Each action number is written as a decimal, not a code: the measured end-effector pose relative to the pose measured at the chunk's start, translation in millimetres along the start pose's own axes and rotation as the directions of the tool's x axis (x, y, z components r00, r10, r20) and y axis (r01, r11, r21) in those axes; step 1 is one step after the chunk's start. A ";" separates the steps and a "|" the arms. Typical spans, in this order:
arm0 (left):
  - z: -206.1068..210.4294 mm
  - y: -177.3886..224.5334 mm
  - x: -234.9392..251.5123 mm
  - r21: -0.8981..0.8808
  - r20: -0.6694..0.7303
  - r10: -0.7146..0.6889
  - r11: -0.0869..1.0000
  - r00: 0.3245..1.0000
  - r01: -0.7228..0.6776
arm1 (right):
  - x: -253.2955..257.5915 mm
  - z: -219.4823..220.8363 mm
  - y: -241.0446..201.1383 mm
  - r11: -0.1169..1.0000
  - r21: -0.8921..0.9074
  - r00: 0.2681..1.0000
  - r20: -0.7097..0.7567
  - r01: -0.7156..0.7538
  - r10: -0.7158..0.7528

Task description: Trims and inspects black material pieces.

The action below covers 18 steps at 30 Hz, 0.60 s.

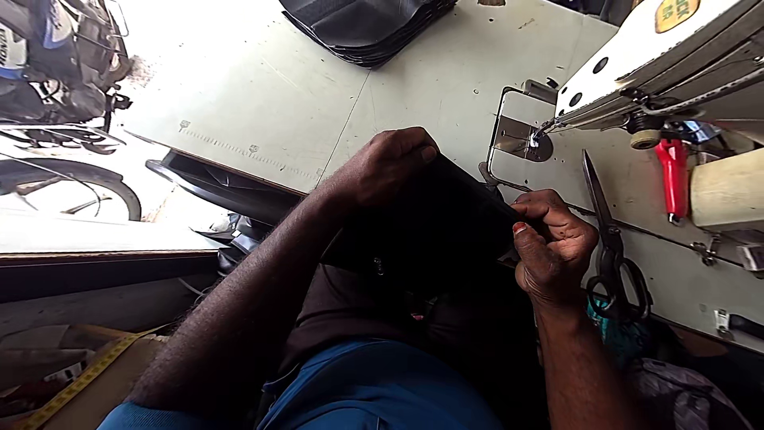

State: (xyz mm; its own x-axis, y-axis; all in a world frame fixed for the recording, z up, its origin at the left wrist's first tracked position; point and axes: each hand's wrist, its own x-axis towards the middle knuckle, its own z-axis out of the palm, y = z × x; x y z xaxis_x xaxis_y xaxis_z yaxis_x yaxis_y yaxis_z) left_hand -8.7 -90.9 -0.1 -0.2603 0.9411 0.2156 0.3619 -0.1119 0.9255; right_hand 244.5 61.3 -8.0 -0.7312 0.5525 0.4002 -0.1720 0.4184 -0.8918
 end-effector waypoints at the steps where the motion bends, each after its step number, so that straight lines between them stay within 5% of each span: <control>1: -0.1 -0.5 0.1 -0.012 -0.003 0.004 1.000 1.000 -0.004 | -0.3 -0.3 0.9 1.000 0.011 1.000 -0.020 0.010 -0.009; 10: 1.5 -2.5 0.6 0.002 -0.052 0.014 1.000 0.999 -0.014 | 3.3 -3.4 -0.8 0.957 0.290 0.995 -0.089 -0.012 0.039; 18: 3.6 -1.4 2.0 0.028 -0.075 -0.011 1.000 0.997 0.013 | 4.6 -3.9 -3.6 0.956 0.289 0.994 -0.073 -0.057 0.081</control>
State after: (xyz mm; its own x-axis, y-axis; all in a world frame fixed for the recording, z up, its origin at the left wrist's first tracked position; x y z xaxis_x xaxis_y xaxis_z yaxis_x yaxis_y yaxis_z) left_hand -6.5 -87.8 -2.0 -0.3304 0.9158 0.2284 0.3834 -0.0909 0.9191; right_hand 244.2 65.2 -2.2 -0.6924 0.6359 0.3409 -0.3140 0.1599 -0.9359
